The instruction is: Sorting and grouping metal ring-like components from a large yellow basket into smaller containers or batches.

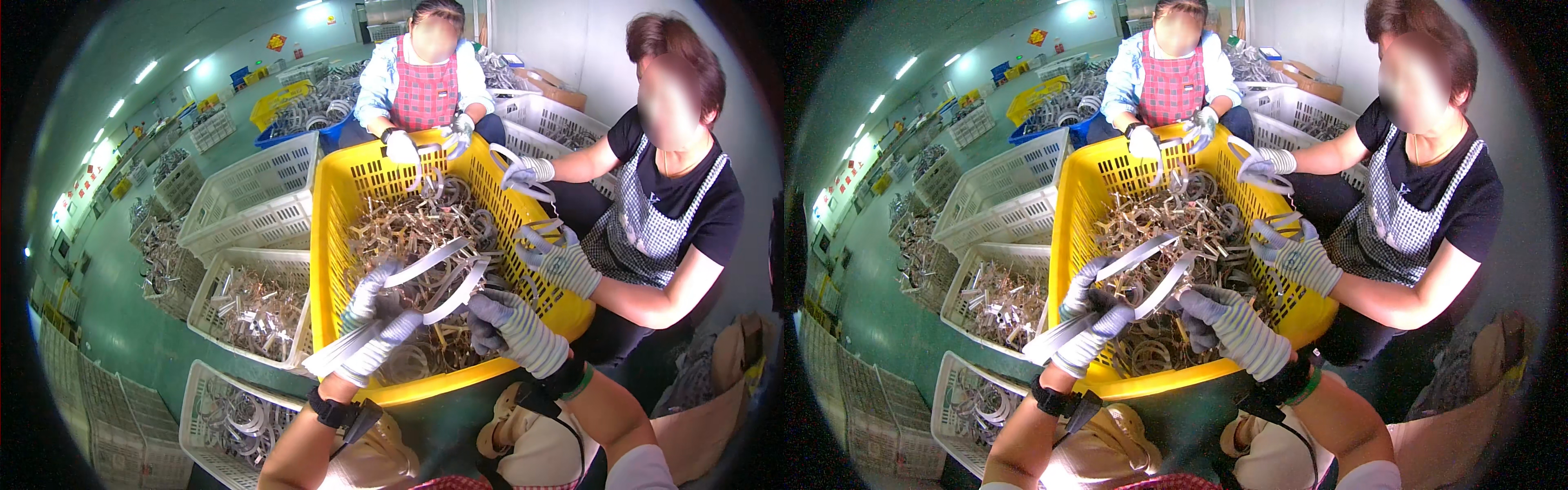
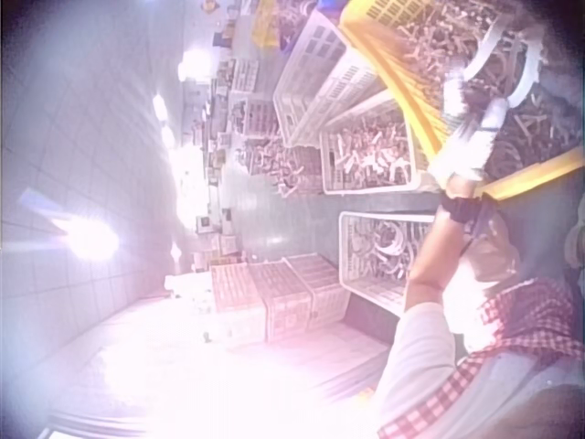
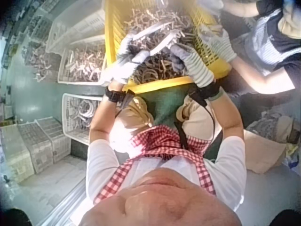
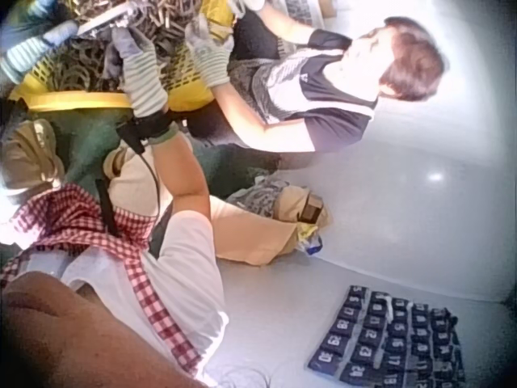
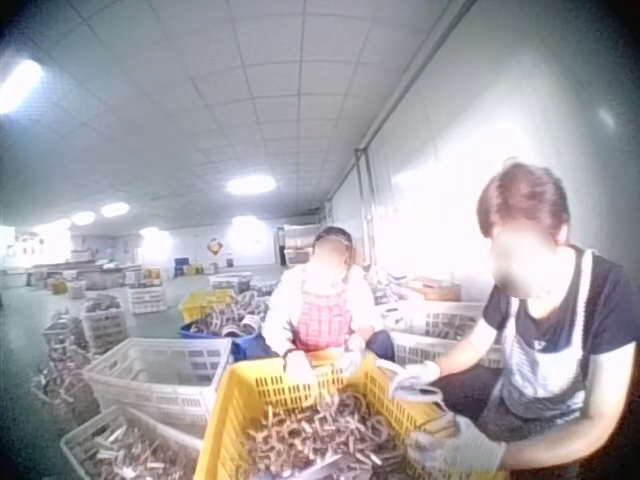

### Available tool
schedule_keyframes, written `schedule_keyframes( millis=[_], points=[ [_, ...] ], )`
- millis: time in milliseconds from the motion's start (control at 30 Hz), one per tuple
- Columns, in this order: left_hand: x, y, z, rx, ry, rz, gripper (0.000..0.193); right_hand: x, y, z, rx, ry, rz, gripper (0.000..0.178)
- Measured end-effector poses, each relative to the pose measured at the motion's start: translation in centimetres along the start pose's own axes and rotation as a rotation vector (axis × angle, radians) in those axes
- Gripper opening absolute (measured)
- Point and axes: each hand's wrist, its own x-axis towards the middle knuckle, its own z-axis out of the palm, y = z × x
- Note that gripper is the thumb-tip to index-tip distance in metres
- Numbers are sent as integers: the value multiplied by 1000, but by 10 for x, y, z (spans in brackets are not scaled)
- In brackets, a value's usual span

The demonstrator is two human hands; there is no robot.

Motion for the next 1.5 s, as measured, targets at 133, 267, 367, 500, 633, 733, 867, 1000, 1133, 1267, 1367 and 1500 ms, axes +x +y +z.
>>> schedule_keyframes(
  millis=[133,267,367,500,633,733,867,1000,1133,1267,1367,1500],
  points=[
    [-1,11,4,354,19,88,48,1,1,2,47,-7,0,30],
    [-1,17,9,286,67,58,38,2,3,-2,65,-34,-5,32],
    [0,7,5,436,35,161,36,2,4,0,84,-17,13,28],
    [-3,15,6,396,68,209,33,2,3,4,-319,77,-225,24],
    [0,5,5,256,141,143,23,11,10,-6,-170,155,-179,24],
    [1,3,0,68,218,-28,15,5,6,-7,78,3,-23,25],
    [1,1,0,146,-587,-396,33,3,5,2,-3,27,-92,28],
    [-15,-14,18,139,-1072,-370,29,26,28,-12,-397,-119,-330,28],
    [-32,-32,26,396,-1364,-299,26,7,32,12,-162,-343,-157,39],
    [-46,-40,34,486,-1059,131,27,18,68,-17,-934,-249,-586,39],
    [-31,-8,36,568,-893,147,23,0,33,9,-833,-226,-570,40],
    [-31,-29,32,392,-355,88,21,7,23,-4,-356,46,-410,33]
  ],
)
